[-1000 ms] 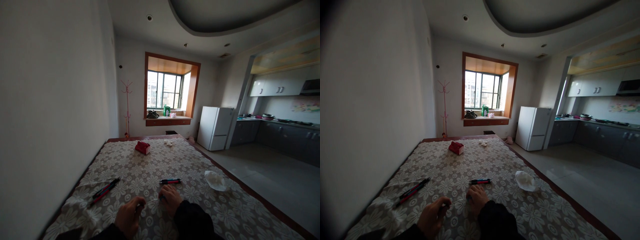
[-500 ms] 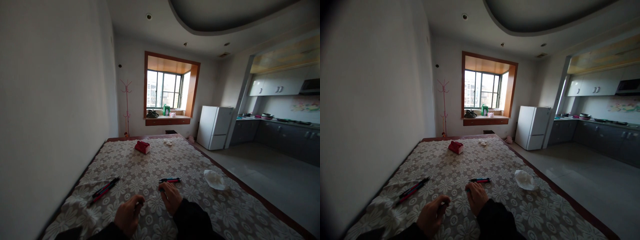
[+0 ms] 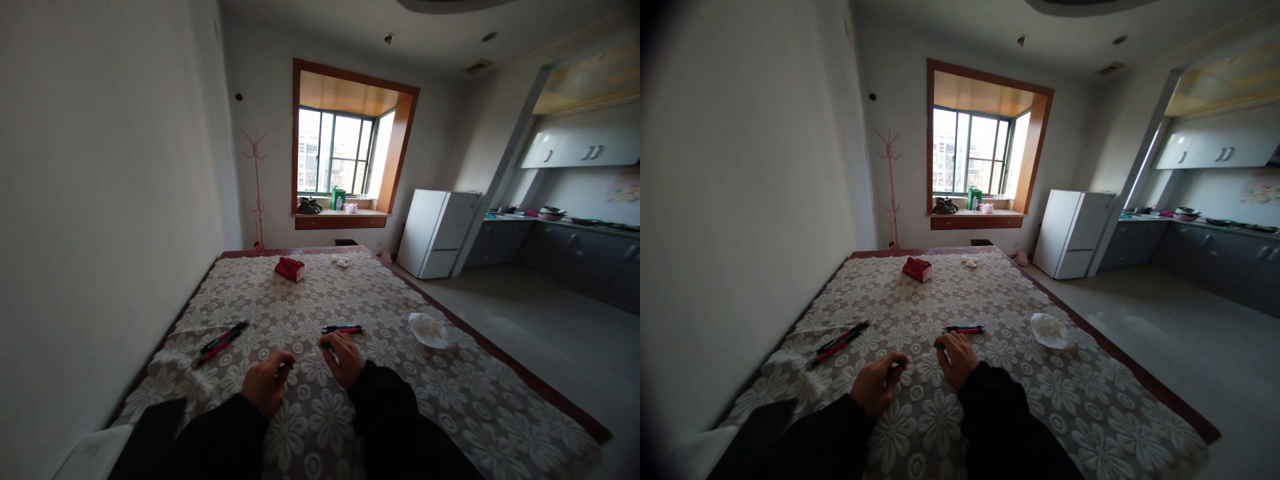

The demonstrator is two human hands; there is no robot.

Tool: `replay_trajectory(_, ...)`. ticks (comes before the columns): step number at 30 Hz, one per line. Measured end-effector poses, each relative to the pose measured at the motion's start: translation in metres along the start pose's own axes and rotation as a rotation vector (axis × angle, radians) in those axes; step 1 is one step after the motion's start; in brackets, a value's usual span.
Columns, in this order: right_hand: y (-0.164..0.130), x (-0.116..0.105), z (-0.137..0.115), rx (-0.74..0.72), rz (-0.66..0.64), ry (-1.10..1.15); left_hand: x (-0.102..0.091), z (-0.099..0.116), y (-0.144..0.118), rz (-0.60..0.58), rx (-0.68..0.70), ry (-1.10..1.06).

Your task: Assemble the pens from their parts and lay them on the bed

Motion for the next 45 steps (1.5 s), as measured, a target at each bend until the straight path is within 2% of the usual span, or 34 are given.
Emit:
replay_trajectory(16,-0.003,0.012,0.000,-0.004,-0.051,0.046,0.002,-0.003,0.000,-0.043,0.035,0.016)
replay_trajectory(45,-0.003,0.013,-0.001,0.014,-0.057,0.020,0.002,-0.002,0.000,-0.049,0.014,0.035)
Point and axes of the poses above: each hand's wrist, its own y-axis towards the middle knuckle, its own x-axis out of the palm, z = x × y, the point moved 6 cm from there along y, towards the middle knuckle, and after that the axes turned 13 degrees about -x, right-handed, at the moved point
